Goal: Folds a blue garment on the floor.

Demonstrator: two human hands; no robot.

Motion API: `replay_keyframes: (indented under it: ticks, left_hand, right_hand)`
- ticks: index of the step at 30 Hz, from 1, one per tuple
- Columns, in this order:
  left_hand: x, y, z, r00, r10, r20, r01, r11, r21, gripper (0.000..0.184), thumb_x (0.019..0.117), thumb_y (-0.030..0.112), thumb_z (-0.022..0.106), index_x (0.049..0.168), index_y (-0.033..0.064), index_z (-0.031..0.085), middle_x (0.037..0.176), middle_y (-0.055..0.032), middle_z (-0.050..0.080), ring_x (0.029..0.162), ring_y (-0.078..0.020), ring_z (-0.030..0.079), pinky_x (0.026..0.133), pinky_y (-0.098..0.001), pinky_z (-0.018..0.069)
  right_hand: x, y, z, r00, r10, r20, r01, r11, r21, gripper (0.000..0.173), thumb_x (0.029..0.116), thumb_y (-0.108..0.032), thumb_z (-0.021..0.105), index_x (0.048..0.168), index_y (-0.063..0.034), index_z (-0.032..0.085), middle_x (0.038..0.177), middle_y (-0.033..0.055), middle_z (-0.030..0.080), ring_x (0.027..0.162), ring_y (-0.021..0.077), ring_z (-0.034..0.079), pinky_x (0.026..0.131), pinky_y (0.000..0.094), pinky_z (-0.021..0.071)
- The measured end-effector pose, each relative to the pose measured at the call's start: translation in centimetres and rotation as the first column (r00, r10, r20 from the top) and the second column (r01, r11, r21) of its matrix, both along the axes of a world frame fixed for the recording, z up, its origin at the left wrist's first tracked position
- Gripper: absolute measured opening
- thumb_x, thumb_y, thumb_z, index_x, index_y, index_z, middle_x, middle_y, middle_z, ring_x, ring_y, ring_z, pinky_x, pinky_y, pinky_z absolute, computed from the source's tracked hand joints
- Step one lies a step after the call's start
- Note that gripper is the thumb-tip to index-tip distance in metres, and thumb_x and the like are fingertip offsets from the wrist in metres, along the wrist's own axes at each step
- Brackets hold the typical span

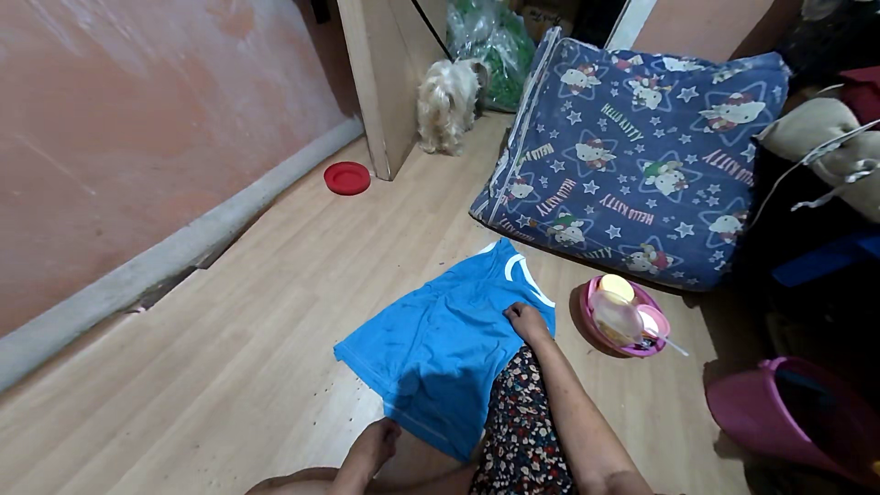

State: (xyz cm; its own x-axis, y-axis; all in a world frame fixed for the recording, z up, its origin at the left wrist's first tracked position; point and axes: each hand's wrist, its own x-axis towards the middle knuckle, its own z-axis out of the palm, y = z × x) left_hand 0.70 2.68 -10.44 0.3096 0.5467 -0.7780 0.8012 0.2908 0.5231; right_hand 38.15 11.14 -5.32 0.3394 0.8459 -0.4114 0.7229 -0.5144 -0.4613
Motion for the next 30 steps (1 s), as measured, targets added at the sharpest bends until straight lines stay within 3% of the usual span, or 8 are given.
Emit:
replay_keyframes:
  ticks: [27,30]
  left_hand:
    - [0.01,-0.01,-0.26,1.000,0.003,0.001,-0.003,1.000,0.006,0.031,0.1089,0.016,0.048,0.128,-0.0048,0.061,0.114,-0.0228,0.069,0.103,-0.0327,0.069,0.098,-0.0492,0.0514]
    - [0.13,-0.02,0.50,1.000,0.003,0.000,-0.003,1.000,0.030,0.032,0.1084,0.015,0.048,0.129,-0.0052,0.061,0.117,-0.0244,0.068,0.107,-0.0351,0.068,0.100,-0.0506,0.0503]
  right_hand:
    - [0.06,0.19,-0.15,1.000,0.004,-0.001,-0.004,1.000,-0.011,0.034,0.1084,-0.025,0.048,0.123,-0.0012,0.067,0.122,0.0209,0.068,0.119,0.0348,0.063,0.102,0.0559,0.0458]
    - [0.10,0.22,-0.15,1.000,0.000,-0.006,0.000,1.000,-0.003,0.033,0.1080,-0.024,0.048,0.122,-0.0009,0.068,0.122,0.0213,0.068,0.119,0.0354,0.063,0.103,0.0566,0.0457]
